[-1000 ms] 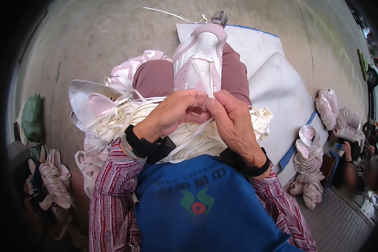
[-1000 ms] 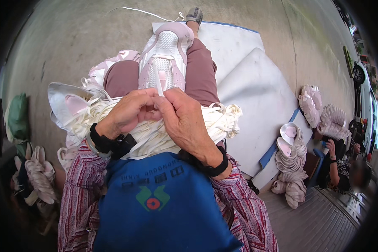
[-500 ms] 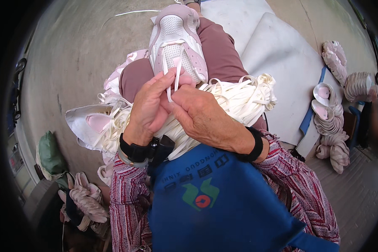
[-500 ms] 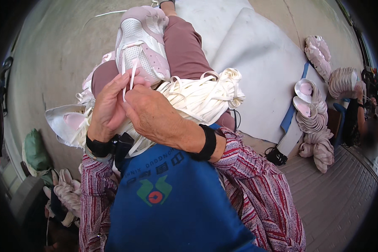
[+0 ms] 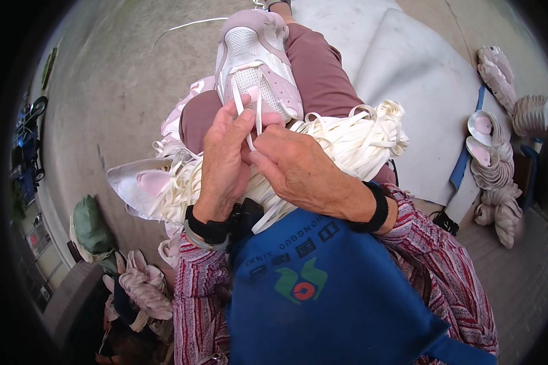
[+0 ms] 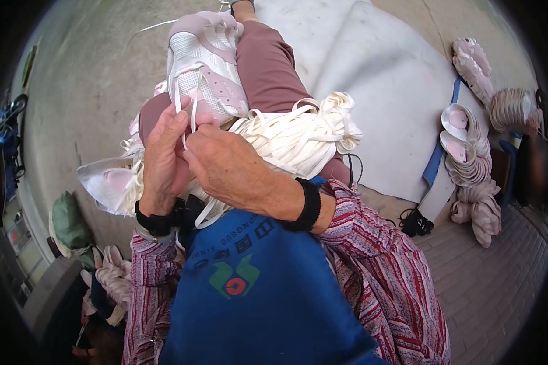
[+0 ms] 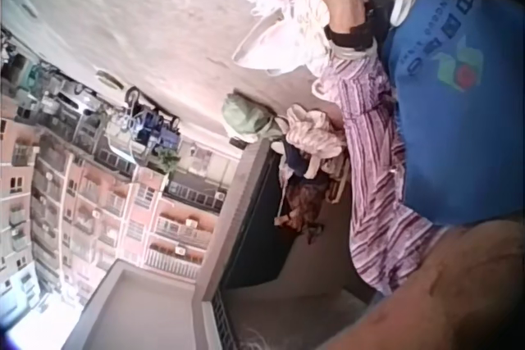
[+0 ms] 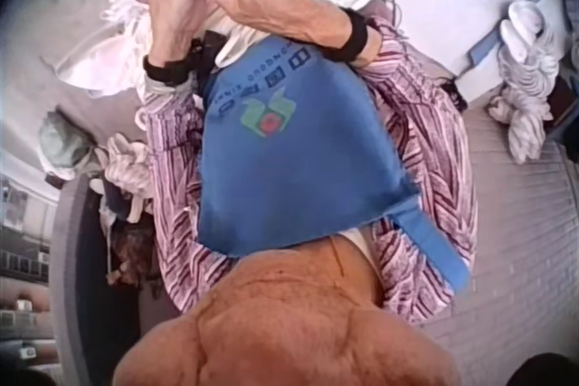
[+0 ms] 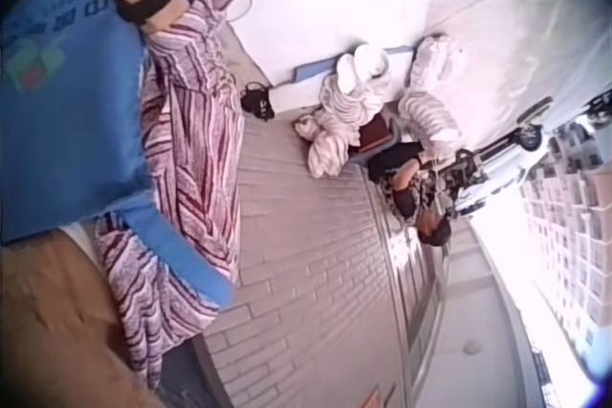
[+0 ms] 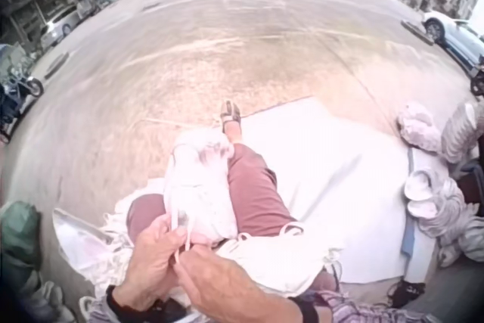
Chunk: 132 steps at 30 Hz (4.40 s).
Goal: Lacing up pink and white sneakers as part of a manufacturing process.
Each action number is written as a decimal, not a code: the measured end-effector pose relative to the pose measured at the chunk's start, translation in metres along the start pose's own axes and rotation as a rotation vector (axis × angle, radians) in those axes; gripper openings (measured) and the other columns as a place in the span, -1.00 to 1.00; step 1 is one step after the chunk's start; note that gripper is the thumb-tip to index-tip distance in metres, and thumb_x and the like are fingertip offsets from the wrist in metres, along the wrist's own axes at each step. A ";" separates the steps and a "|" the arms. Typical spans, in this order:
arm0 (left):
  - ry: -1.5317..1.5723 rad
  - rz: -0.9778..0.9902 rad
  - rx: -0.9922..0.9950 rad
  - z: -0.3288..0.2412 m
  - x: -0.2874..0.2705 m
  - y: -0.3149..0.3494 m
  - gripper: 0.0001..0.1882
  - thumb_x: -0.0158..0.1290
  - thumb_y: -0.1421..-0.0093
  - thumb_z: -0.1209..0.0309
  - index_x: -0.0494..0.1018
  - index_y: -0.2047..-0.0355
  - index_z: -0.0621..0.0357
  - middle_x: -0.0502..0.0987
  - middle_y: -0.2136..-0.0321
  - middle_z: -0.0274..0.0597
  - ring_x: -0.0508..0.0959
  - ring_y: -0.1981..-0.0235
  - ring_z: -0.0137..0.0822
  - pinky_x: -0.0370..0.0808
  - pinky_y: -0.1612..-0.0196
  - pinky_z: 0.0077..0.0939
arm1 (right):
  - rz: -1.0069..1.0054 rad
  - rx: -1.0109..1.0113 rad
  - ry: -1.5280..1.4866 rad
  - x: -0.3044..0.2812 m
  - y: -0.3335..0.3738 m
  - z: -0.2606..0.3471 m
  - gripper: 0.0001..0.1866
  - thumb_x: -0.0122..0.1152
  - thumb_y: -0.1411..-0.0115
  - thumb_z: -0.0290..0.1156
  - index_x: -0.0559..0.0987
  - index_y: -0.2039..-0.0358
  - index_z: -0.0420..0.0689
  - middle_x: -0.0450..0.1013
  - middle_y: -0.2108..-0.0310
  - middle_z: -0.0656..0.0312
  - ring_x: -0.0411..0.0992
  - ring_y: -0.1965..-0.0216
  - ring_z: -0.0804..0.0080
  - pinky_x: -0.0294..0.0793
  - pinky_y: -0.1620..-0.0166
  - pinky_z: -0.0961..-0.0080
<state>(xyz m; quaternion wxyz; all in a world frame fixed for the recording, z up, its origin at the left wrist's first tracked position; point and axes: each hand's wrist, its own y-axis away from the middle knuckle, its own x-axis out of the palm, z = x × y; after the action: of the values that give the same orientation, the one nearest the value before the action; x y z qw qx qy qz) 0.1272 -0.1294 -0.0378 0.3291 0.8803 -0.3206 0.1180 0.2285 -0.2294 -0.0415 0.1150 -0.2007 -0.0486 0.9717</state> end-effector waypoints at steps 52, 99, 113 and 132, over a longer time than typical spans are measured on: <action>-0.424 -0.278 0.456 -0.090 -0.146 0.062 -0.52 -0.10 -0.34 0.37 0.13 -0.17 0.41 0.54 0.20 -0.13 0.14 0.75 -0.71 0.21 0.64 -0.82 | 0.213 0.398 0.081 -0.125 -0.060 -0.060 -0.79 0.14 -0.19 -0.36 0.58 0.25 -0.23 0.47 0.47 0.26 0.41 0.48 0.63 0.41 0.37 0.65; -1.124 -0.197 0.341 -0.040 -0.070 -0.022 -0.70 -0.01 -0.25 0.27 0.51 0.30 0.31 0.52 0.52 -0.12 0.47 0.49 -0.36 0.41 0.37 -0.50 | 0.184 0.016 0.336 -0.076 -0.073 -0.068 -0.82 0.13 -0.20 -0.43 0.56 0.27 -0.27 0.49 0.46 0.09 0.42 0.46 0.39 0.42 0.33 0.52; -1.098 -0.206 0.428 -0.036 -0.053 -0.041 -0.74 0.00 -0.28 0.32 0.51 0.29 0.32 0.48 0.50 -0.41 0.39 0.42 -0.58 0.37 0.31 -0.67 | 0.153 0.111 0.306 -0.072 -0.079 -0.061 -0.81 0.13 -0.18 -0.39 0.57 0.34 -0.27 0.47 0.54 0.08 0.41 0.49 0.35 0.41 0.34 0.48; -1.037 -0.143 0.330 -0.044 -0.060 -0.049 -0.77 0.01 -0.27 0.35 0.47 0.31 0.32 0.41 0.51 -0.47 0.32 0.45 -0.61 0.32 0.36 -0.70 | 0.300 0.070 0.445 -0.074 -0.090 -0.052 -0.80 0.09 -0.15 -0.40 0.58 0.37 -0.27 0.49 0.49 -0.02 0.46 0.46 0.13 0.45 0.31 0.37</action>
<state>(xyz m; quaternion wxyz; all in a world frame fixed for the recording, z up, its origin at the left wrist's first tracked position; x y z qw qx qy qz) 0.1126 -0.0427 -0.0546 -0.0072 0.8827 -0.3573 -0.3052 0.3343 -0.1575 -0.0481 -0.0154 -0.4101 0.0419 0.9109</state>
